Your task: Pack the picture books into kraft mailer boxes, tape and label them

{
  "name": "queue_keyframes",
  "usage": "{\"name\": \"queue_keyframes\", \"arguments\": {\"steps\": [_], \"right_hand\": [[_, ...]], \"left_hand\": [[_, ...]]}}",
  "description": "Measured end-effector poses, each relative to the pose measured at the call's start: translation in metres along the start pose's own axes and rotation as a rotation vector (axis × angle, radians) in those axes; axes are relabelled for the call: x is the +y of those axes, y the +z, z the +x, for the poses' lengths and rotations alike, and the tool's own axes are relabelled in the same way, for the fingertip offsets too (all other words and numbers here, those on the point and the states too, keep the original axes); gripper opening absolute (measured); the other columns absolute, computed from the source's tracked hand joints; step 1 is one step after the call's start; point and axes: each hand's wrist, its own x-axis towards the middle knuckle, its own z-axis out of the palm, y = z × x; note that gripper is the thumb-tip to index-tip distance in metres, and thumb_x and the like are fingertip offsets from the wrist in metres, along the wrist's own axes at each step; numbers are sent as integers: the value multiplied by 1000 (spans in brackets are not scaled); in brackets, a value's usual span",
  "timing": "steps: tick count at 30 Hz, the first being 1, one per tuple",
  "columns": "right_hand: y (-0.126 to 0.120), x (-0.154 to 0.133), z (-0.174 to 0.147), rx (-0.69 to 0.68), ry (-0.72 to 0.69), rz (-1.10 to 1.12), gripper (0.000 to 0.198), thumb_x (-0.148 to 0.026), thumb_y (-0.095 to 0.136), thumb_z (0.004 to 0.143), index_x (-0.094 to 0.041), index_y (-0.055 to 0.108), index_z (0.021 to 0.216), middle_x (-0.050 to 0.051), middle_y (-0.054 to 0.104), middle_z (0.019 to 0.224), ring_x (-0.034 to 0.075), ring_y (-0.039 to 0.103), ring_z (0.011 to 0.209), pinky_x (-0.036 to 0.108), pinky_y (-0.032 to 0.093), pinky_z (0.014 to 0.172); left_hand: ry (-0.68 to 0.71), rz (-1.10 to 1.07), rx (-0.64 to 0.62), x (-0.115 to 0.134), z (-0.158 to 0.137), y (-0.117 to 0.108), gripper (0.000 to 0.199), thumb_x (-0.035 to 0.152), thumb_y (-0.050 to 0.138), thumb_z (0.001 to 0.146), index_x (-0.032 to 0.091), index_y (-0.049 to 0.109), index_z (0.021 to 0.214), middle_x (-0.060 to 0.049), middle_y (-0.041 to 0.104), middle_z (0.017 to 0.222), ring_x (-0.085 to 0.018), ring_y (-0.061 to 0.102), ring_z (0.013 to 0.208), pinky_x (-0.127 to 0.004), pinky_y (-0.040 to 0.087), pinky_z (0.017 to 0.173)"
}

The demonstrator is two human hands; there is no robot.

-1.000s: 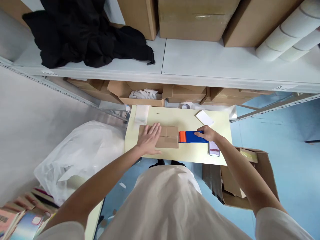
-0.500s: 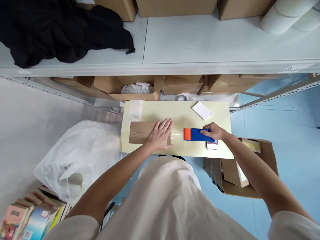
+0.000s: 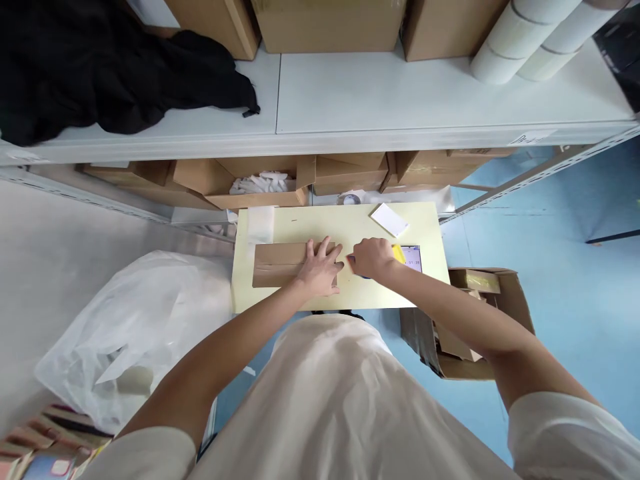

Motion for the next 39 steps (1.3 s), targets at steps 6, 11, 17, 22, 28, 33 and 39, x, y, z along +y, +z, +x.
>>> {"name": "queue_keyframes", "arguments": {"steps": [6, 11, 17, 22, 28, 33, 39], "right_hand": [[15, 29, -18, 166, 207, 56, 62, -61, 33, 86, -10, 68, 93, 23, 66, 89, 33, 64, 86, 38, 42, 72], [33, 56, -31, 243, 371, 191, 50, -53, 34, 89, -13, 64, 90, 18, 68, 87, 29, 64, 83, 32, 41, 66], [85, 58, -27, 208, 380, 362, 30, -33, 46, 81, -12, 56, 100, 16, 66, 98, 28, 62, 90, 31, 41, 68], [132, 41, -15, 193, 402, 403, 27, -24, 46, 81, -9, 54, 102, 20, 63, 101, 30, 61, 95, 36, 43, 77], [166, 20, -3, 233, 379, 506, 39, -22, 41, 83, -11, 47, 120, 19, 63, 106, 31, 60, 101, 43, 46, 82], [155, 6, -17, 421, 365, 551, 60, -25, 42, 83, -6, 30, 138, 25, 43, 136, 34, 37, 130, 50, 34, 101], [119, -49, -36, 532, -14, 1025, 69, -56, 31, 90, -20, 18, 148, 10, 27, 152, 23, 20, 141, 44, 18, 114]], "left_hand": [[14, -43, 47, -4, -4, 6, 68, 56, 71, 59, 26, 60, 119, -11, 26, 151, -44, 7, 138, -71, 0, 102], [37, -237, 107, -13, -7, 2, 104, 65, 65, 62, 21, 22, 146, -17, -2, 156, -39, 0, 141, -63, 6, 108], [-219, -414, 403, -51, -42, 2, 68, 47, 39, 90, 23, 13, 148, -13, -1, 156, -30, -3, 143, -57, 17, 110], [-604, -634, 533, -98, -101, 38, 74, 52, 39, 88, 20, 12, 148, -15, 11, 155, -30, 7, 143, -52, 19, 113], [-563, -1061, 399, -100, -131, 76, 65, 51, 18, 93, 19, 9, 149, -12, 34, 149, -23, 28, 138, -42, 37, 107], [-511, -1059, 450, -92, -127, 78, 65, 51, 22, 93, 19, 11, 149, -9, 30, 151, -20, 31, 137, -39, 33, 109], [-490, -1014, 478, -95, -126, 77, 62, 43, 25, 93, 18, 11, 149, -10, 31, 150, -20, 31, 137, -41, 28, 112]]}}
